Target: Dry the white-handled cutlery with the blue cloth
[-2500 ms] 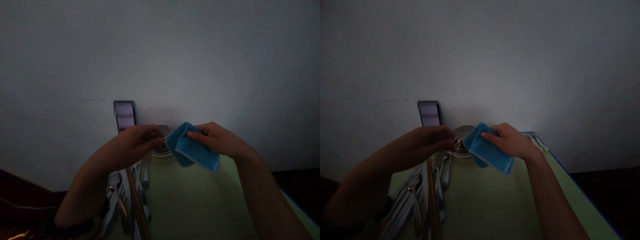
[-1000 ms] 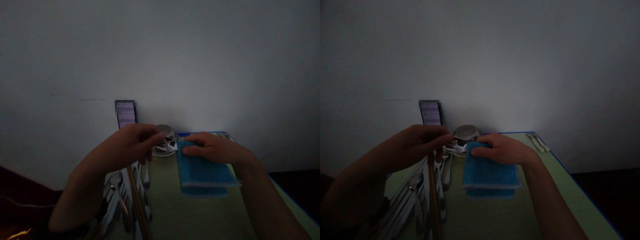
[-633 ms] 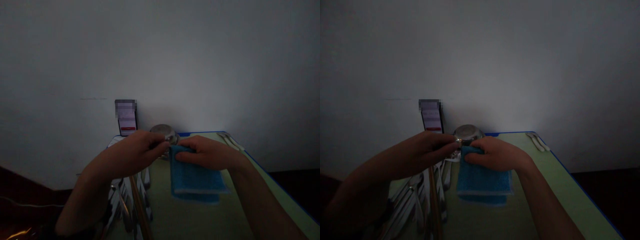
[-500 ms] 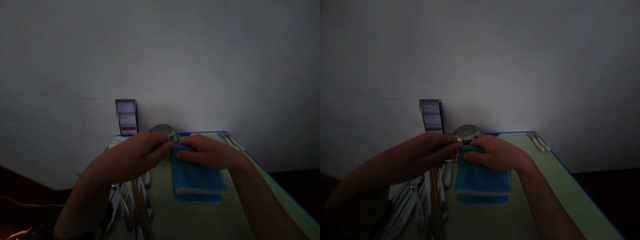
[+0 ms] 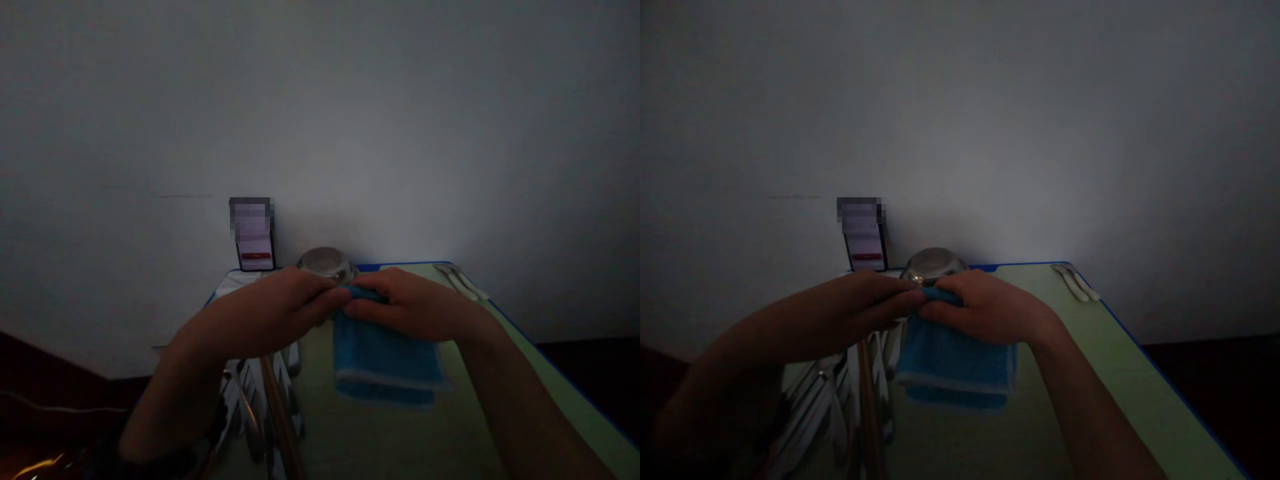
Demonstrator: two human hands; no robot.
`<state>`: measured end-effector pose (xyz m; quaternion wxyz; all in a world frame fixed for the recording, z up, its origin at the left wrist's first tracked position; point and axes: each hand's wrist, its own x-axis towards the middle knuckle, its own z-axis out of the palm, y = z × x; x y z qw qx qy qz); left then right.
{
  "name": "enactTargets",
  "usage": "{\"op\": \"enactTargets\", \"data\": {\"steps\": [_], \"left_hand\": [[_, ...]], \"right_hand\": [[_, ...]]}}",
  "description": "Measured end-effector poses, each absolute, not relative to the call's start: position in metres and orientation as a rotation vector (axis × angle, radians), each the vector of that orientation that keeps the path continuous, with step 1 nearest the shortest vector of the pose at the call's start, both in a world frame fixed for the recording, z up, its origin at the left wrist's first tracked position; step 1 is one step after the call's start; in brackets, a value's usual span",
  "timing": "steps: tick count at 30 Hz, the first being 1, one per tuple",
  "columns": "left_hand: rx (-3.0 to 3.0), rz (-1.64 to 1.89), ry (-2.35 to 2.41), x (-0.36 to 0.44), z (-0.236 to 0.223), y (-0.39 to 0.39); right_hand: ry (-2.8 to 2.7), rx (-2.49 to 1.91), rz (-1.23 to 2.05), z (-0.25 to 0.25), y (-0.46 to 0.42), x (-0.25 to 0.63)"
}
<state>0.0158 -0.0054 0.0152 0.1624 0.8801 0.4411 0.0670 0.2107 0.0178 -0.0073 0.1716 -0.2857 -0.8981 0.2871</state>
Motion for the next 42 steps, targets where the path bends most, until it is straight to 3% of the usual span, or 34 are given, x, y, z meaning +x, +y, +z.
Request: {"op": "enactTargets", "data": {"steps": [15,26,36,42], "left_hand": [[2.437,0.328,1.304,-0.02,0.001,0.005],[2.473,0.371,1.252,-0.004,0.002,-0.002],[2.416,0.396,1.224,0.014,0.005,-0.008],[2.355,0.31,1.089,0.005,0.007,-0.014]], "right_hand": [[-2.623,-0.916,1.044,-0.005,0.021,0.233],[-2.554,-1.08,1.012,0.0,0.015,0.233],[-2.591,-0.962,0.874,-0.001,0.015,0.224],[-2.598,-1.021,0.963,-0.001,0.017,0.227]]}}
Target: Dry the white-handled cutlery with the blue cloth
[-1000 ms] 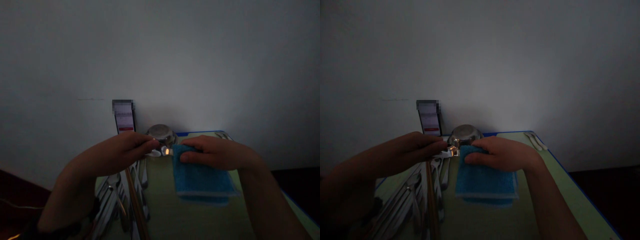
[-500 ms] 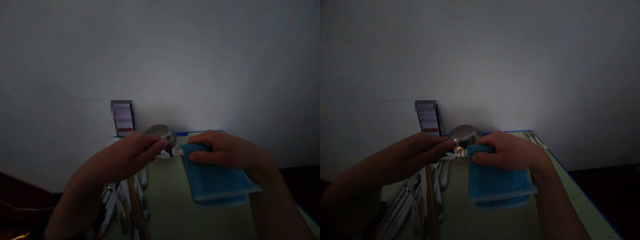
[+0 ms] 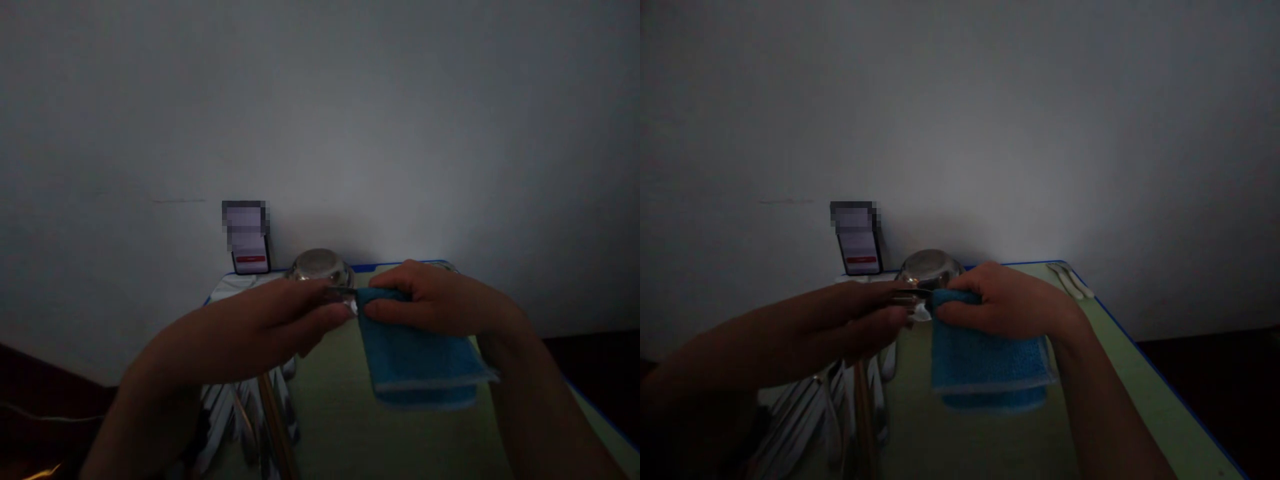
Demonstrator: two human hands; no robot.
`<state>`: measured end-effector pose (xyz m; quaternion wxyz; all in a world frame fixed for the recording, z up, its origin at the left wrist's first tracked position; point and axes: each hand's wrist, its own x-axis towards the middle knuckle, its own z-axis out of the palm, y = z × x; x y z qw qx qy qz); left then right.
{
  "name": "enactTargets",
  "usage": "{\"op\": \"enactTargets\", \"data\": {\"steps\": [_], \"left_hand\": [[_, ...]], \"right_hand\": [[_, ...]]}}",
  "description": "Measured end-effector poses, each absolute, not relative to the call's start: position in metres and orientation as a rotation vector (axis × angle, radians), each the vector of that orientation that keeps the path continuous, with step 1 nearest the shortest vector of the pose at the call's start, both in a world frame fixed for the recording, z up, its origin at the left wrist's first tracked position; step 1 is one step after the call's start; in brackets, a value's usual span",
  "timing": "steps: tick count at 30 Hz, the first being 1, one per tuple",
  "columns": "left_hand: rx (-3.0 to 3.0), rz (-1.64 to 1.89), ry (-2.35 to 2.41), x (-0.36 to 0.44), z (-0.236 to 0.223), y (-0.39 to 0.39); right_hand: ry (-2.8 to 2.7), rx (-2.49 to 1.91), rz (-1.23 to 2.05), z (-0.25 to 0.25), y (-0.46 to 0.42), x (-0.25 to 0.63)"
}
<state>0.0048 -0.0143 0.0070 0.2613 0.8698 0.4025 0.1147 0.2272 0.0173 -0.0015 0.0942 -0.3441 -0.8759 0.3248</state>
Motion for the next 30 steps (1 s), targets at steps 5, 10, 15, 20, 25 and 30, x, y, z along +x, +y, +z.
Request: {"op": "enactTargets", "data": {"steps": [5,10,15,20,25,30], "left_hand": [[2.316,0.432,1.011,-0.01,0.007,-0.011],[2.341,0.62,0.93,-0.013,0.004,0.001],[2.453,0.862,1.006,-0.012,0.004,0.005],[2.477,1.026,0.967,-0.011,0.003,0.005],[2.469,0.994,0.883,-0.008,0.001,0.004],[2.472,0.936,0.907,-0.003,0.001,0.003]], "right_hand": [[-2.64,-1.064,0.898,0.0,0.017,0.228],[-2.629,-1.064,0.9,0.0,0.017,0.23],[-2.544,-1.116,0.994,-0.002,0.014,0.231],[-2.472,-1.123,1.044,-0.002,0.013,0.23],[-2.504,-1.113,0.957,-0.001,0.014,0.227],[-2.523,-1.095,0.91,-0.002,0.013,0.228]]}}
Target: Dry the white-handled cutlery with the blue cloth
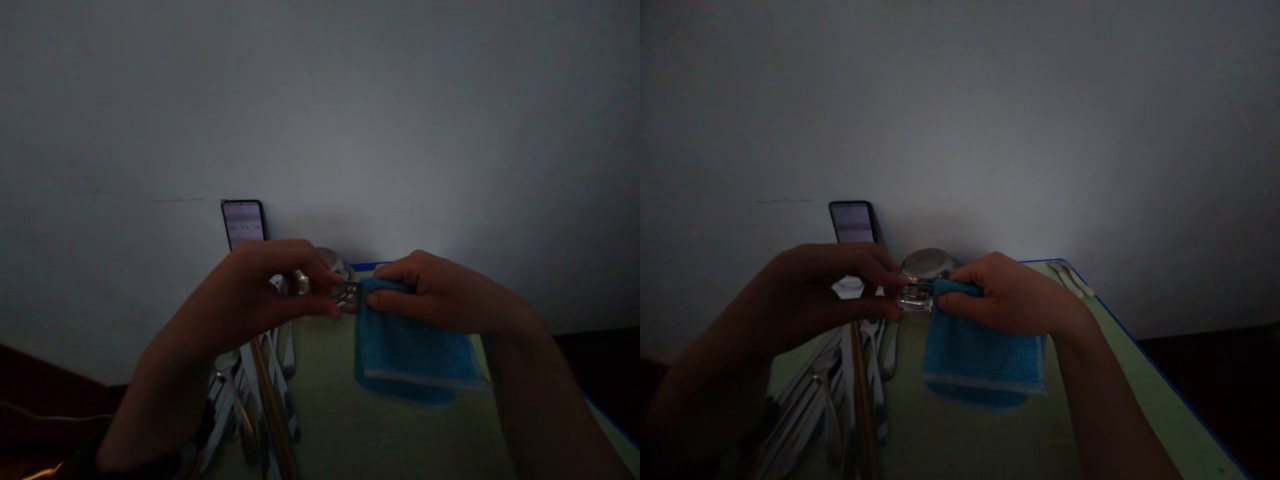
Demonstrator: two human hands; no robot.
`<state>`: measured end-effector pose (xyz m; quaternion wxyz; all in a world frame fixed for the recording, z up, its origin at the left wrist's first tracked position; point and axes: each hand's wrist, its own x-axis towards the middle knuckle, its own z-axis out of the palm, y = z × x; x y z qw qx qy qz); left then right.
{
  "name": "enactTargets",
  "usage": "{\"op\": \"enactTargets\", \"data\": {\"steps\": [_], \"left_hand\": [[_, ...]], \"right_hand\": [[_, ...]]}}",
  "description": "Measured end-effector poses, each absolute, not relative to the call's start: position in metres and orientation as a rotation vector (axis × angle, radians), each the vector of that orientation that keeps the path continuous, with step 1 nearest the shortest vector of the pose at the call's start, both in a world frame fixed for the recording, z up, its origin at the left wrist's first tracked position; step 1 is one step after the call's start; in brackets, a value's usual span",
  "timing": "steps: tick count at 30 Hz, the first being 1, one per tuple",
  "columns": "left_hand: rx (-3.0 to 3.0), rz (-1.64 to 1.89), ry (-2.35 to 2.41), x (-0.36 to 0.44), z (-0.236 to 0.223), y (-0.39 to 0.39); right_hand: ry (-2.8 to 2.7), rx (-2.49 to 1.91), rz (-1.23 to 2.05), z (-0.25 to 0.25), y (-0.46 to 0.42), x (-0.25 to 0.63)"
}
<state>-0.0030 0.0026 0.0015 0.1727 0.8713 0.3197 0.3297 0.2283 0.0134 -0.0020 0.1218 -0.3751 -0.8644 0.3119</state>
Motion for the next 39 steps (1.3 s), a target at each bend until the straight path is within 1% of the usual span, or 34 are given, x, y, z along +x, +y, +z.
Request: {"op": "enactTargets", "data": {"steps": [5,15,25,34,39], "left_hand": [[2.481,0.939,0.893,-0.0016,0.0023,0.0024],[2.422,0.905,0.87,0.0028,0.0049,0.0],[2.383,0.817,0.902,0.0059,0.0034,0.0007],[2.362,0.701,0.908,-0.0002,0.006,0.0018],[2.46,0.745,0.899,-0.0005,0.0049,0.0014]], "right_hand": [[-2.549,-1.063,0.846,-0.0015,0.0126,0.2291],[-2.533,-0.893,0.845,0.0011,0.0122,0.2251],[-2.554,-0.872,0.786,0.002,0.0128,0.2242],[-2.544,-0.824,0.852,-0.0003,0.0147,0.2235],[-2.539,-0.831,0.913,-0.0014,0.0153,0.2245]]}}
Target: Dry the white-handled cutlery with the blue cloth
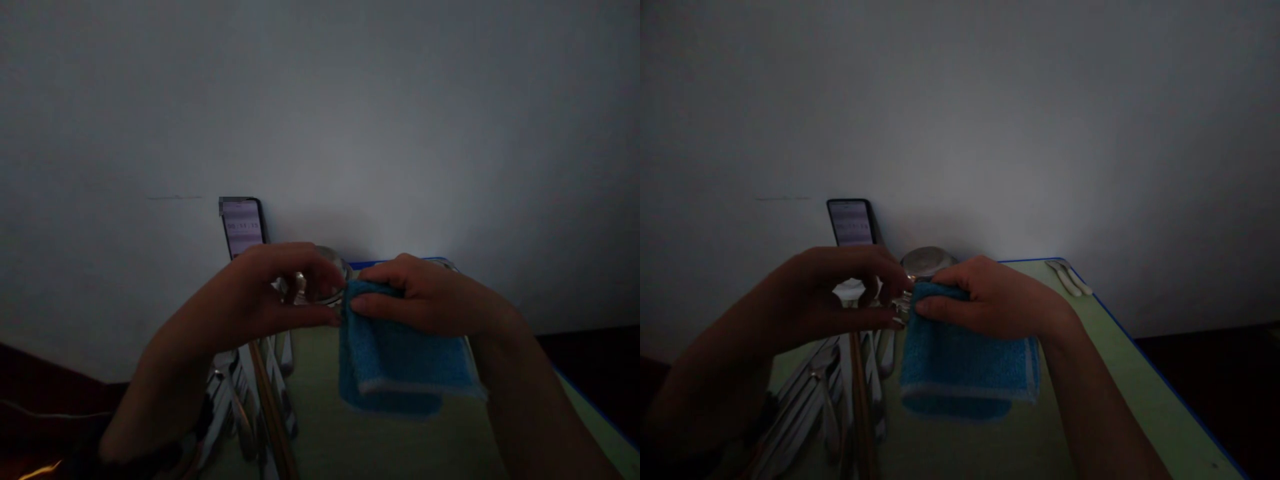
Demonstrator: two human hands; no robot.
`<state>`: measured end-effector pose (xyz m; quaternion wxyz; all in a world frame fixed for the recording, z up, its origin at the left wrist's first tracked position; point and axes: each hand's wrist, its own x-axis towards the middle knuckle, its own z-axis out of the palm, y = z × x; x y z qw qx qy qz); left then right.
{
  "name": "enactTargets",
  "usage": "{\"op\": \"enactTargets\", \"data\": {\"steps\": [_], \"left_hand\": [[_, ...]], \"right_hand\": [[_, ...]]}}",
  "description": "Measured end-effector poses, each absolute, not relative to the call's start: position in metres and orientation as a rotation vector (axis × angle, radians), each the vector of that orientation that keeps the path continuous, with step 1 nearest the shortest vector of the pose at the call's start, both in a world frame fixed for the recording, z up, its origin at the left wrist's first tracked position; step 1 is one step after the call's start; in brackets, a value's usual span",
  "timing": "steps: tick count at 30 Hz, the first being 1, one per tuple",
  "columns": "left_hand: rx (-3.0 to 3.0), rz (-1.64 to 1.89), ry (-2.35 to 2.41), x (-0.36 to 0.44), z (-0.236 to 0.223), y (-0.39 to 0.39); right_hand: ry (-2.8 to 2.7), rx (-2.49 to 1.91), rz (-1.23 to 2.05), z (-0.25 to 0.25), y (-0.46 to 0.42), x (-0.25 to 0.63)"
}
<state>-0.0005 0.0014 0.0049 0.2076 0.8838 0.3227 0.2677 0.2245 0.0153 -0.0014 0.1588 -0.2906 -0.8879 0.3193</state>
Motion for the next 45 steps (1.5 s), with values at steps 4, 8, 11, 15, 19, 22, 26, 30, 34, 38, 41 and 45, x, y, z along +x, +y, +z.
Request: {"op": "enactTargets", "data": {"steps": [4,8,11,15,19,22,26,30,34,38,41,45], "left_hand": [[2.533,0.803,0.912,0.0004,0.0036,0.0004],[2.596,0.866,0.952,0.0018,0.0028,0.0011],[2.626,0.911,0.947,0.0027,0.0022,0.002],[2.624,0.905,0.972,0.0043,0.0035,0.0014],[2.603,0.861,1.013,0.006,0.0058,-0.0008],[2.59,0.862,1.028,0.0063,0.0063,-0.0022],[2.571,0.841,1.019,0.0057,0.0054,-0.0029],[2.581,0.833,1.017,0.0043,0.005,-0.0027],[2.585,0.834,1.008,0.0024,0.005,-0.0023],[2.583,0.826,1.02,0.0023,0.007,-0.0029],[2.57,0.813,1.042,0.0024,0.0093,-0.0038],[2.578,0.829,1.025,-0.0011,0.0095,-0.0038]], "right_hand": [[-2.527,-0.866,0.912,-0.0016,0.0154,0.2244],[-2.486,-0.864,0.878,-0.0022,0.0146,0.2233],[-2.464,-0.85,0.886,-0.0024,0.0141,0.2221],[-2.451,-0.858,0.87,-0.0021,0.0143,0.2213],[-2.477,-0.874,0.858,-0.002,0.0145,0.222],[-2.469,-0.866,0.885,-0.0025,0.0144,0.2224],[-2.464,-0.9,0.952,-0.0035,0.015,0.2235],[-2.479,-0.919,0.97,-0.0041,0.016,0.2252],[-2.487,-0.924,0.976,-0.0044,0.0161,0.2266],[-2.501,-0.908,0.961,-0.0033,0.016,0.2269],[-2.513,-0.908,0.967,-0.0018,0.0158,0.2264],[-2.531,-0.935,0.945,-0.0011,0.0159,0.2264]]}}
